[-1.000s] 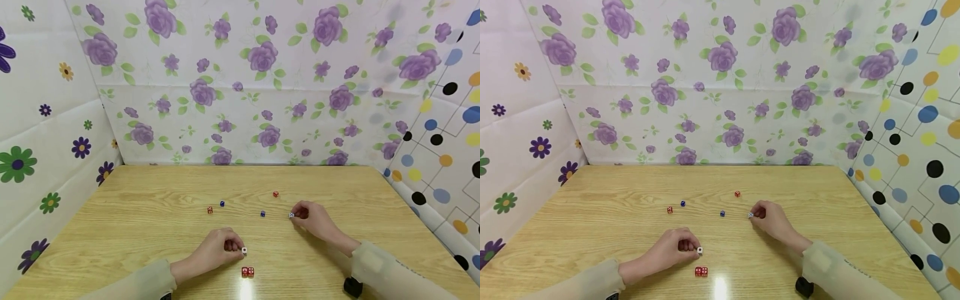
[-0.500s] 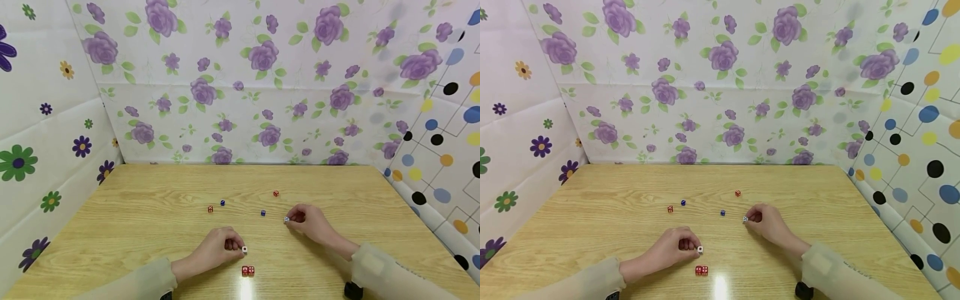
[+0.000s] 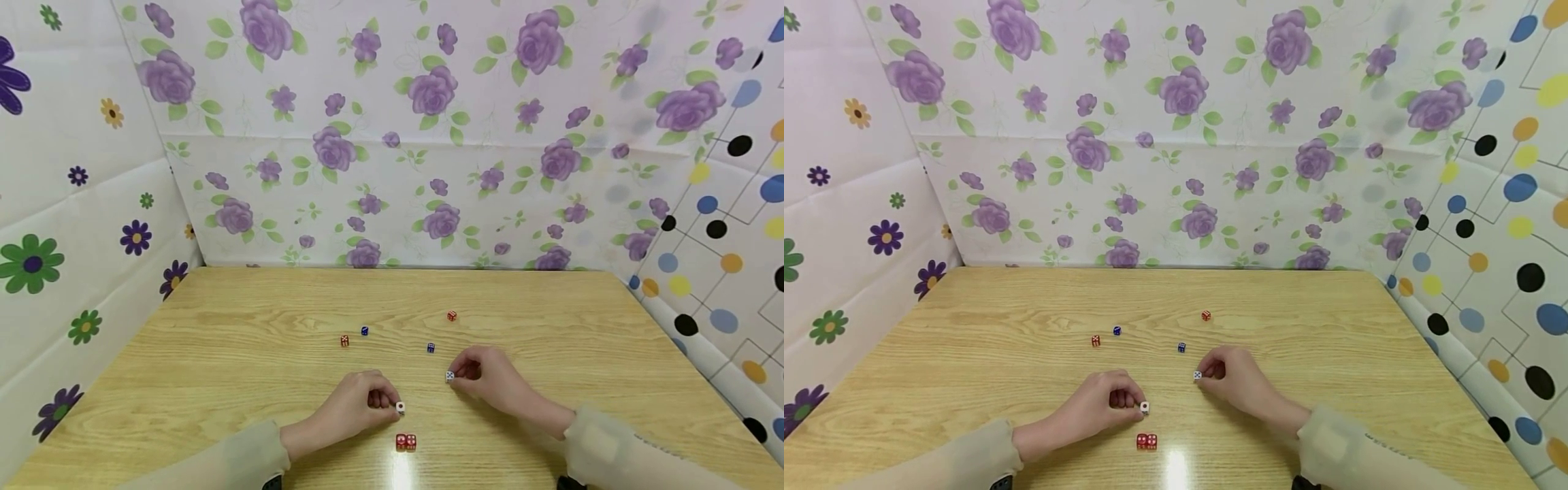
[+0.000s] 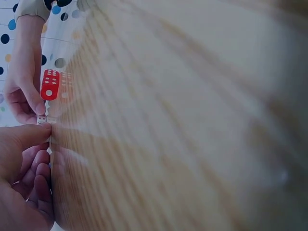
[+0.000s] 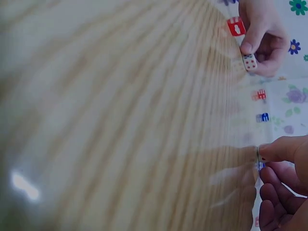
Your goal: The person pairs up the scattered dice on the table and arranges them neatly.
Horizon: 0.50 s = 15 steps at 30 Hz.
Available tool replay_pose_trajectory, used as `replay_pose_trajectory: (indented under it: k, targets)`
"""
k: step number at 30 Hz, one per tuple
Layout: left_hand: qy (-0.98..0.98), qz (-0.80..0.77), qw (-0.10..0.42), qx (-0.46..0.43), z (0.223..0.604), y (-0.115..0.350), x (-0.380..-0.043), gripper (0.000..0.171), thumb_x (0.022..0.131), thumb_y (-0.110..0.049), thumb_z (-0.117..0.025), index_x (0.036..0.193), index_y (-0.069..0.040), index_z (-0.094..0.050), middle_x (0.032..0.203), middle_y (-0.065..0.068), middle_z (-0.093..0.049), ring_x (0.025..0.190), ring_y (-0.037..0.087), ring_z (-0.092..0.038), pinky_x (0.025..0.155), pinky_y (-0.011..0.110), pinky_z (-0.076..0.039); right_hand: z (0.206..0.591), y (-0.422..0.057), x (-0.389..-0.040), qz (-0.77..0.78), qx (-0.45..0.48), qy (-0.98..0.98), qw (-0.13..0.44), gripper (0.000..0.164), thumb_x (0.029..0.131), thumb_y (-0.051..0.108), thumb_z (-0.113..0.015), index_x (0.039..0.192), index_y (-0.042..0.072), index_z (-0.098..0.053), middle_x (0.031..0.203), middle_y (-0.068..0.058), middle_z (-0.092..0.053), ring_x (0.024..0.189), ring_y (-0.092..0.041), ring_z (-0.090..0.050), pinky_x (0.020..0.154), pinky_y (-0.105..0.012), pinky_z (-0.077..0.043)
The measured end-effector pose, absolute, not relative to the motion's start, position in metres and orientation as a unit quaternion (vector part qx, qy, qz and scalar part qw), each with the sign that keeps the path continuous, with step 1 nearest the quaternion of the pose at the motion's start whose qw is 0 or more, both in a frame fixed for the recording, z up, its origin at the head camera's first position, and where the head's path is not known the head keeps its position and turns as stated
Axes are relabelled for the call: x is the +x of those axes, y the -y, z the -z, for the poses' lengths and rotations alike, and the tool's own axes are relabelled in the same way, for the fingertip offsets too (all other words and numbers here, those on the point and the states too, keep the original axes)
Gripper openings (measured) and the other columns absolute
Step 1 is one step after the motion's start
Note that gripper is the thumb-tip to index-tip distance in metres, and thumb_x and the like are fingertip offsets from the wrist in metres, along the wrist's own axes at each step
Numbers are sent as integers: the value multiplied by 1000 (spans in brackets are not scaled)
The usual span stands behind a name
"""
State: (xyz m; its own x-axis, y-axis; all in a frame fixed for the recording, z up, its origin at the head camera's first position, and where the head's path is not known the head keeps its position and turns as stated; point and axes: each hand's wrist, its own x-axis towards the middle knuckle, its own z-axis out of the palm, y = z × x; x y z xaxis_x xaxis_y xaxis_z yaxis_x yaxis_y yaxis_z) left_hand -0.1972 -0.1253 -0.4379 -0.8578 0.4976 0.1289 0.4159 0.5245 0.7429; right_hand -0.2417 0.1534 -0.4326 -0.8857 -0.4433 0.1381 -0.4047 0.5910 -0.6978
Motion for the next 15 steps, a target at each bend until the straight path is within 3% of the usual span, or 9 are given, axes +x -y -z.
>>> replay_pose_trajectory:
  k: [15]
  targets:
    - [-872, -410, 43, 264, 437, 124, -196, 10, 80, -13, -81, 87, -13, -73, 80, -7, -63, 69, -4, -52, 63, 16, -48, 431, -126, -225, 391, -277, -875, 68, 9, 83, 14, -79, 88, 16, -72, 84, 7, -67, 72, -2, -58, 64, -19, -51]
